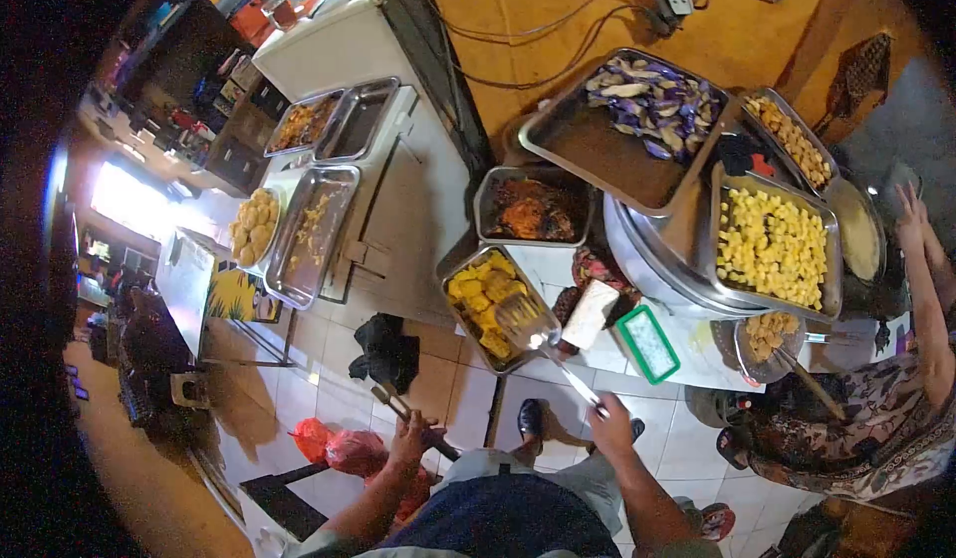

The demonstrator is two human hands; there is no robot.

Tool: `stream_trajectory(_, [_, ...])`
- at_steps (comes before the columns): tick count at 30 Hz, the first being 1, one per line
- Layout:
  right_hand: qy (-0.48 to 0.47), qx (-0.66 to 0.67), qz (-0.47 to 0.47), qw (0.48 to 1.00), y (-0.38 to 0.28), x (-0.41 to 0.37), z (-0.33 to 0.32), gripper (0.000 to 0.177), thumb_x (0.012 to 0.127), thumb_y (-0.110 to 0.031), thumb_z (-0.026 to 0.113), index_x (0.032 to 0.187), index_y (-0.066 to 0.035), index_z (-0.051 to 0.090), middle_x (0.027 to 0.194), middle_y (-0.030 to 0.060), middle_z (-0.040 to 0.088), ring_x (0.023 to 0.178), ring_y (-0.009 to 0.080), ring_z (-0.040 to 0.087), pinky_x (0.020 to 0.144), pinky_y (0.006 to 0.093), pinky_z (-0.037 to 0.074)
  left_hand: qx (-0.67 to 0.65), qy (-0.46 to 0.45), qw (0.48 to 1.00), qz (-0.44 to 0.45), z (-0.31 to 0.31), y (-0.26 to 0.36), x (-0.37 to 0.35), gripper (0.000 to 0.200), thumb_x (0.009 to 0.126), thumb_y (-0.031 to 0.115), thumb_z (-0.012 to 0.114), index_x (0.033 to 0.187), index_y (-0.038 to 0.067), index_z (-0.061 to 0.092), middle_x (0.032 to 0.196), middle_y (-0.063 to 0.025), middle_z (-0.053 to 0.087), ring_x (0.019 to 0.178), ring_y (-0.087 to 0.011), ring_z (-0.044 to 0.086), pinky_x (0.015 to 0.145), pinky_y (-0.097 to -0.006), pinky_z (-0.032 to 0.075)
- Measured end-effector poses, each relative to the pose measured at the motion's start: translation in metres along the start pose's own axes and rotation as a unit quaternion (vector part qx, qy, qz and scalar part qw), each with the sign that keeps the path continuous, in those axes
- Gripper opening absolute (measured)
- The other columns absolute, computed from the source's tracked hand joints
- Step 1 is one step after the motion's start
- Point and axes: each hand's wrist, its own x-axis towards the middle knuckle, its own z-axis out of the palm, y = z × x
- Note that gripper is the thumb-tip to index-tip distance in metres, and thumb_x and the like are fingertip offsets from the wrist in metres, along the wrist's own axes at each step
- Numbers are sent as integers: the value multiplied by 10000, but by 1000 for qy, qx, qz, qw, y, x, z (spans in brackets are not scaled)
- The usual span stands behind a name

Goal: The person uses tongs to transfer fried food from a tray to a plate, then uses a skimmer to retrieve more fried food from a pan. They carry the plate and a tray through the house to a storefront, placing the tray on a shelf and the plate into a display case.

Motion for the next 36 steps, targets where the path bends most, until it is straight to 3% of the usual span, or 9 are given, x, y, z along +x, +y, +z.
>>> stream_trajectory(4, [-61, -48, 89, 993, -22, 85, 100, 230, 781, -125, 680, 963, -8, 601, 805, 116, 661, 768, 248, 658, 693, 345, 515, 195, -27, 970, 140, -62, -1, -19, 432, 979, 407, 480, 1248, 102, 334, 1083, -183, 584, 907, -312, 660, 766, -423, 553])
stream_trajectory(9, [-20, -29, 47, 998, 1, 115, 136, 231, 780, -159, 672, 938, -9, 595, 815, 171, 633, 763, 315, 632, 699, 408, 496, 63, 68, 995, 32, -120, -3, -40, 441, 977, 367, 503, 1277, 86, 343, 1077, -139, 608, 908, -289, 650, 759, -388, 544])
stream_trajectory(11, [-15, -38, 43, 998, 12, 107, 129, 223, 775, -146, 675, 932, -11, 592, 810, 161, 637, 757, 308, 634, 694, 405, 497, 436, 31, 857, 273, -169, -40, -31, 505, 949, 283, 552, 1331, 54, 317, 1084, -118, 620, 1002, -300, 603, 830, -421, 509])
stream_trajectory(12, [-7, -18, 64, 998, 7, 96, 117, 214, 763, -143, 684, 920, -23, 601, 772, 143, 636, 722, 269, 632, 680, 377, 502, 439, 19, 857, 271, -170, -37, -33, 505, 949, 283, 552, 1331, 54, 317, 1084, -118, 620, 1002, -300, 603, 830, -421, 509])
stream_trajectory(15, [27, -12, 93, 995, 18, 65, 94, 205, 750, -137, 692, 906, -37, 605, 737, 117, 636, 685, 222, 628, 663, 347, 505, 692, 32, 684, 230, -160, -28, -43, 572, 908, 170, 557, 1378, 19, 268, 1115, -125, 617, 1170, -322, 496, 979, -467, 414])
stream_trajectory(17, [67, -1, 89, 994, 32, 49, 83, 197, 751, -133, 687, 894, -38, 591, 734, 104, 629, 670, 207, 616, 651, 348, 497, 214, 19, 976, 42, -138, -24, -38, 566, 921, 188, 536, 1376, 0, 258, 1123, -139, 609, 1196, -366, 479, 1006, -467, 398])
stream_trajectory(21, [86, -39, 146, 985, 49, 57, 74, 176, 756, -105, 668, 898, -28, 598, 757, 140, 631, 714, 284, 639, 678, 371, 503, 197, -43, 970, 133, -110, -23, -25, 395, 1015, 352, 394, 1272, 55, 350, 1022, -162, 559, 918, -290, 634, 765, -397, 553])
stream_trajectory(23, [101, -43, 144, 983, 43, 72, 72, 167, 756, -105, 662, 887, -28, 594, 762, 146, 632, 722, 308, 635, 688, 383, 501, 55, 5, 998, 15, -85, 2, -30, 397, 1010, 362, 411, 1258, 62, 332, 1000, -169, 591, 857, -312, 653, 752, -410, 554])
stream_trajectory(36, [165, -183, 1, 969, 11, 88, 49, 438, 742, -60, 658, 1162, -28, 535, 1185, 224, 537, 1104, 396, 503, 968, 453, 408, 129, -43, 991, 15, -60, 9, -44, 486, 996, 426, 409, 1274, 32, 349, 1109, -205, 592, 1000, -326, 619, 808, -443, 551])
